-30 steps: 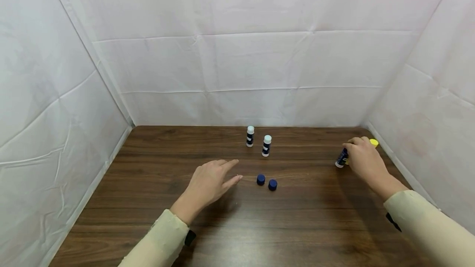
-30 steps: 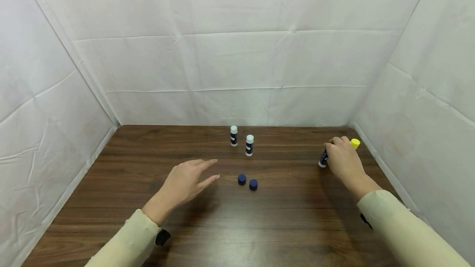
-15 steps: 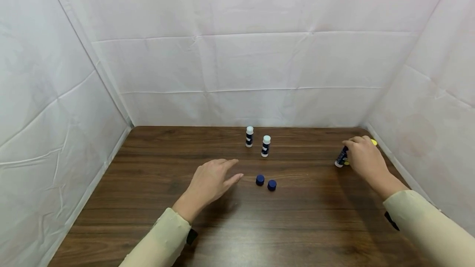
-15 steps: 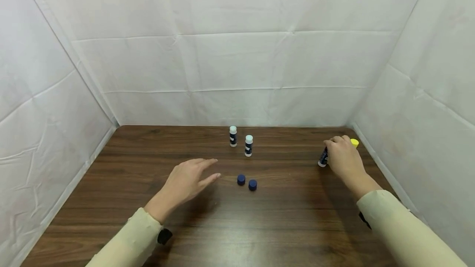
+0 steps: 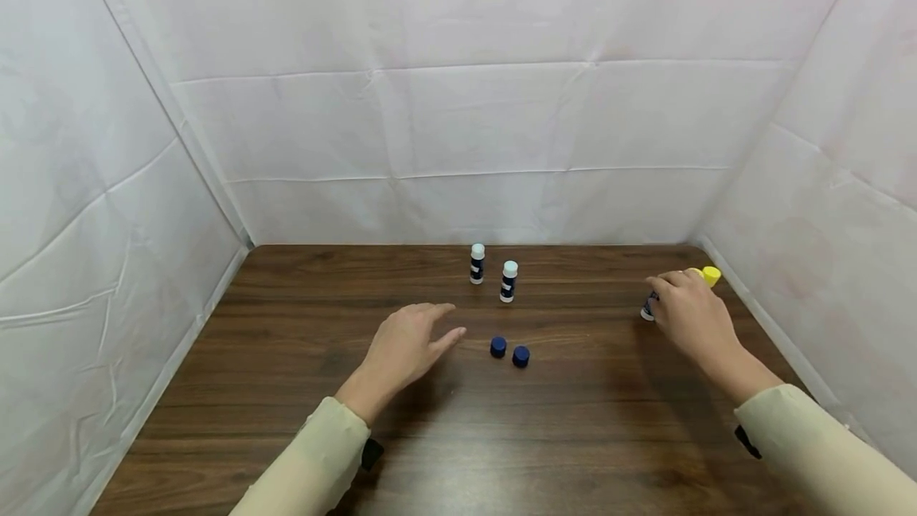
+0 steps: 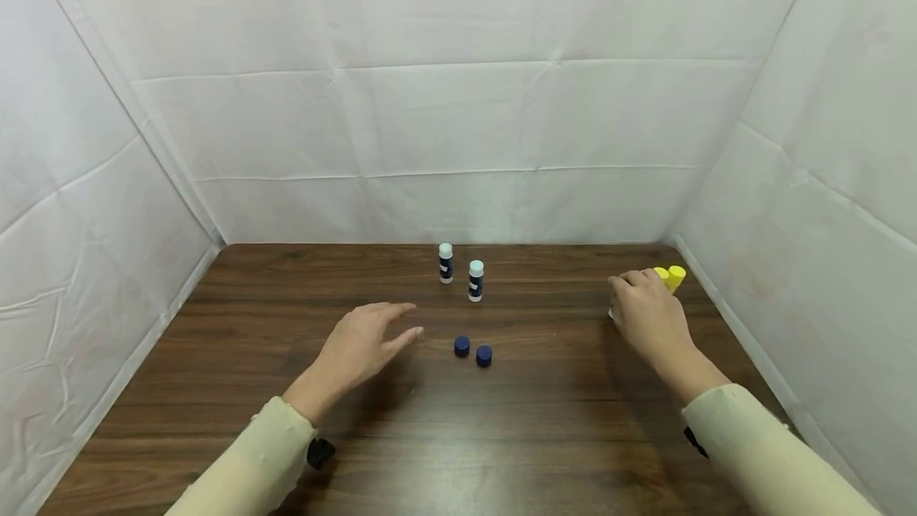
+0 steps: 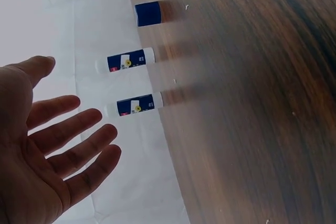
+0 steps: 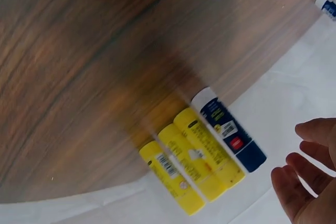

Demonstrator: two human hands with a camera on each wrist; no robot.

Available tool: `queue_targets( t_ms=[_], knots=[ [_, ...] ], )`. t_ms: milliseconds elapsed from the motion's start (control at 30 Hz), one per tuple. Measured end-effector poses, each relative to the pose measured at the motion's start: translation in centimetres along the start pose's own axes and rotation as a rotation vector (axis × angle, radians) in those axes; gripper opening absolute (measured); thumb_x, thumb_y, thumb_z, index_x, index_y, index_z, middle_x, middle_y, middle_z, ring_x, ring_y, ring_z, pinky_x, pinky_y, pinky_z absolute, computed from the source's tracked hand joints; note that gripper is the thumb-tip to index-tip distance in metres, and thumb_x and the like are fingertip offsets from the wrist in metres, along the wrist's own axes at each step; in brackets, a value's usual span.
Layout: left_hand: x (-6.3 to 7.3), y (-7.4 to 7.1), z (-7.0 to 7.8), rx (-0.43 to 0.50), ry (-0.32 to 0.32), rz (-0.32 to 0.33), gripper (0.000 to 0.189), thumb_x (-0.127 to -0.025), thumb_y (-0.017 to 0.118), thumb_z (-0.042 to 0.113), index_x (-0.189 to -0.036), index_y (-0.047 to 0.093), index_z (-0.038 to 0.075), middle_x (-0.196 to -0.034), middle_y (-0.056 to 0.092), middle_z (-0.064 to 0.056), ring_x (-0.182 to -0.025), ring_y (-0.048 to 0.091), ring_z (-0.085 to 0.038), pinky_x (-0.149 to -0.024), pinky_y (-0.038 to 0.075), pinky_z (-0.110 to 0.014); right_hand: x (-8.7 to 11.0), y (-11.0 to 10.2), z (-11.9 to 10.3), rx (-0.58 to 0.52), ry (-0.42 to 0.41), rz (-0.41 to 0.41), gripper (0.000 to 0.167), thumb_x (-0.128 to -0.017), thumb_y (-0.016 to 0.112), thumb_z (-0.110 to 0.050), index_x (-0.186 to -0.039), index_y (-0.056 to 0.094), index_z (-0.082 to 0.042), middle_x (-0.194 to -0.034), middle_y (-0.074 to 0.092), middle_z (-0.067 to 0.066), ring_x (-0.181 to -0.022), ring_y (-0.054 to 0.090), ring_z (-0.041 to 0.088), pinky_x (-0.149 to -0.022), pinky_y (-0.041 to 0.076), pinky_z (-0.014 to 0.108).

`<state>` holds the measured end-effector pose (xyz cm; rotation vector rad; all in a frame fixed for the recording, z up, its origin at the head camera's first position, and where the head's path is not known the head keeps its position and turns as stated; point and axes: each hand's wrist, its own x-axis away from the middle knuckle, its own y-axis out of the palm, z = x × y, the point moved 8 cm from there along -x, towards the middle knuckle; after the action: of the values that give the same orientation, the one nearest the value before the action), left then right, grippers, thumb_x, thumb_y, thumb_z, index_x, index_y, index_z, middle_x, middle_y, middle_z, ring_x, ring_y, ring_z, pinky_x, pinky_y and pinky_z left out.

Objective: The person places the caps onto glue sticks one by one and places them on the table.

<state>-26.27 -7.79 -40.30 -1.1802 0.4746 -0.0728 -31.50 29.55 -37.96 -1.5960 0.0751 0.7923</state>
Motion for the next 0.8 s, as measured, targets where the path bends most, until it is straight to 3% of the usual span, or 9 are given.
queue_targets(
  t_ms=[233,400,800],
  knots=[
    [-0.5,0.5,-0.6,0.067,-0.067,-0.025,0.049,-0.099,0.062,0.049,-0.133,0.068,0.015,-0.13,0.069,-0.007,-0.119,0.066,-0.026,-0.099,0.054,-0.045,0.8,-0.2,-2.2,0.018,-0.015,0.065,0.036,-0.078,0.084,-0.007,-0.112,0.073,0.002,-0.105,0.071,0.02,-0.099,0.063,0.042,-0.061,0.059,0.054],
    [-1.0,1.0,-1.1,0.133,-0.11,-0.032,0.048,-0.099,0.062,0.049,-0.134,0.067,0.016,-0.131,0.068,-0.007,-0.12,0.065,-0.026,-0.1,0.053,-0.046,1.3,-0.4,-3.8,0.023,0.004,0.091,0.037,-0.078,0.086,-0.011,-0.112,0.074,0.0,-0.102,0.072,0.019,-0.096,0.065,0.04,-0.06,0.059,0.052],
    [-1.9,1.9,-2.1,0.199,-0.173,-0.052,0.051,-0.1,0.063,0.046,-0.141,0.062,0.017,-0.139,0.063,-0.008,-0.126,0.061,-0.028,-0.104,0.05,-0.048,1.0,-0.4,-7.8,-0.018,0.036,0.067,0.043,-0.083,0.084,-0.022,-0.119,0.072,-0.003,-0.111,0.072,0.017,-0.1,0.066,0.037,-0.061,0.059,0.049]
  ],
)
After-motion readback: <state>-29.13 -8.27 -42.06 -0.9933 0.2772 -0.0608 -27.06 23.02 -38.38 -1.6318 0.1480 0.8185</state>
